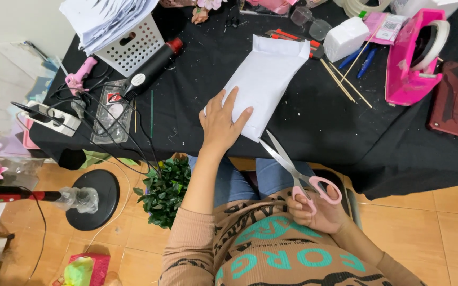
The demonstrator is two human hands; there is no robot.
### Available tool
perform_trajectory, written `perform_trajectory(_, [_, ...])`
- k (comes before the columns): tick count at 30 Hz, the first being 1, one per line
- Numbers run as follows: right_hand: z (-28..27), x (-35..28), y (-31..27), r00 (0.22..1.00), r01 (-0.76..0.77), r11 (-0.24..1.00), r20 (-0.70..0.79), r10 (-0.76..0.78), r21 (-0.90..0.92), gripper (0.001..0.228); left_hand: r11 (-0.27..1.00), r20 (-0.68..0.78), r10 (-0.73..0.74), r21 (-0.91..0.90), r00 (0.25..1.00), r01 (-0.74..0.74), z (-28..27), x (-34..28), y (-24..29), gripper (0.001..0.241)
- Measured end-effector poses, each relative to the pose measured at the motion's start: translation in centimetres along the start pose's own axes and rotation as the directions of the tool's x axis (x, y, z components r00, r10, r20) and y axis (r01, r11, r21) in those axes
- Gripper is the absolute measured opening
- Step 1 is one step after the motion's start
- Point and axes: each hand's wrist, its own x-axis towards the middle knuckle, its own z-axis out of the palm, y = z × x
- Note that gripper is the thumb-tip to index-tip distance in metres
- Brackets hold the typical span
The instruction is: The person sits cross-legged at a table and uses pink-handled scissors to cut a white sheet of paper. They trim the edges and cut out a series of diamond shapes, then place the finished piece into a white plastic basket.
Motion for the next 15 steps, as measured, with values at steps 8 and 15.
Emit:
perform_trajectory(8, [0.3, 0.0, -0.5, 1.0, -0.002, 1.0, -0.027, 0.003, 0.029, 0.075, 0.999, 0.017, -0.01, -0.039, 1.0, 0.01, -0.5, -0.3, 0.6, 0.071])
perform_trajectory(15, [-0.8, 0.3, -0.7, 0.999, -0.019, 0.996, -0.036, 0.023, 0.085, 0.077, 0.999, 0.031, -0.027, -0.038, 0.999, 0.029, -0.7, -0.3, 0.9, 0.071])
